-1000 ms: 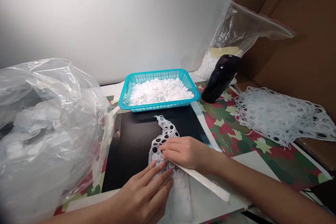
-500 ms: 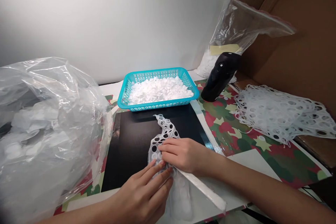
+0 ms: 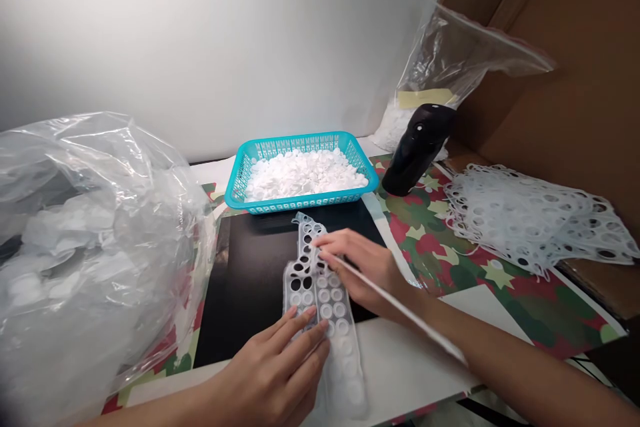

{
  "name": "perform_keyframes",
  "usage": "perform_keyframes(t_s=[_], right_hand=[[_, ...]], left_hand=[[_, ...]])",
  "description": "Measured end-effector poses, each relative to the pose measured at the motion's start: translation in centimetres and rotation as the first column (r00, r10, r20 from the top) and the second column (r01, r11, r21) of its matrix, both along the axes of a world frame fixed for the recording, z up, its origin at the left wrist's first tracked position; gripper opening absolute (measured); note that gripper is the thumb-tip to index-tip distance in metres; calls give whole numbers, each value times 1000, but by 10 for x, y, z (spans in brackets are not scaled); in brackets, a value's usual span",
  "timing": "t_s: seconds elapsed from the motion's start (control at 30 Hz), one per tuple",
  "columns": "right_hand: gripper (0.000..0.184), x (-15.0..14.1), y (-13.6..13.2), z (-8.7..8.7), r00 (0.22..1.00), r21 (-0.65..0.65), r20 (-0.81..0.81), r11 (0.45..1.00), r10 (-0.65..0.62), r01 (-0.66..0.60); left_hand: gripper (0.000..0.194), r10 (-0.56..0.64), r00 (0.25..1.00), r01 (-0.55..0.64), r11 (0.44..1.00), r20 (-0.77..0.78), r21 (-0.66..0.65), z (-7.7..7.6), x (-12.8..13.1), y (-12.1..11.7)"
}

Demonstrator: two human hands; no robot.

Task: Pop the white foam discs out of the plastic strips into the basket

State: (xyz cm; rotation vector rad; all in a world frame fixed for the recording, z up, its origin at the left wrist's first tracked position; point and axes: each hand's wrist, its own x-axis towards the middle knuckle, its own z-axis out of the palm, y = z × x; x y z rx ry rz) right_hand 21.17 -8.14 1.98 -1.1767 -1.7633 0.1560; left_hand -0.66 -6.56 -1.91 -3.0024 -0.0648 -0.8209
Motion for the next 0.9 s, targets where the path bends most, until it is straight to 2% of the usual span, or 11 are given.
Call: perform_keyframes(t_s=[0.13, 0.27, 0.43, 0.6, 0.67, 0.73, 0.77, 0.8, 0.83, 0.87, 0.9], right_hand=[[7, 16, 11, 6, 925, 9, -183, 940, -332, 340], [5, 41, 29, -3, 885, 102, -148, 883, -442, 458], [4, 60, 44, -15, 886, 104, -57, 879, -461, 465], [4, 53, 38, -4, 886, 132, -56, 876, -460, 464], [8, 49, 30, 4, 929, 40, -111, 932, -354, 360], [13, 47, 23, 10, 965, -177, -238, 982, -113, 71], [14, 47, 19, 13, 944, -312, -329, 940, 26, -135], [14, 47, 16, 16, 892, -442, -426, 827, 148, -348], [13, 48, 14, 18, 825, -535, -514, 664, 235, -523], [12, 49, 13, 19, 768, -591, -570, 505, 291, -629], [11, 51, 13, 20, 741, -624, -584, 400, 332, -671]], left_hand=[[28, -5, 1000, 5, 1000, 6, -2, -1, 1, 1], [28, -5, 1000, 5, 1000, 30, 1, -2, 2, 1], [28, -5, 999, 6, 1000, 34, -11, -4, 2, 1], [27, -2, 1000, 3, 997, 16, -73, 1, 3, 2], [29, -2, 1000, 1, 995, -11, -105, 3, 4, 2], [29, 2, 999, -7, 992, -39, -124, 5, 5, 2], [29, 0, 999, -6, 992, -45, -128, 5, 5, 3], [28, -2, 999, -4, 991, -45, -130, 6, 5, 3], [27, -2, 999, -3, 991, -39, -133, 5, 5, 3], [26, -3, 1000, -1, 991, -31, -135, 5, 5, 3], [26, -4, 1000, 1, 991, -23, -137, 5, 5, 3]])
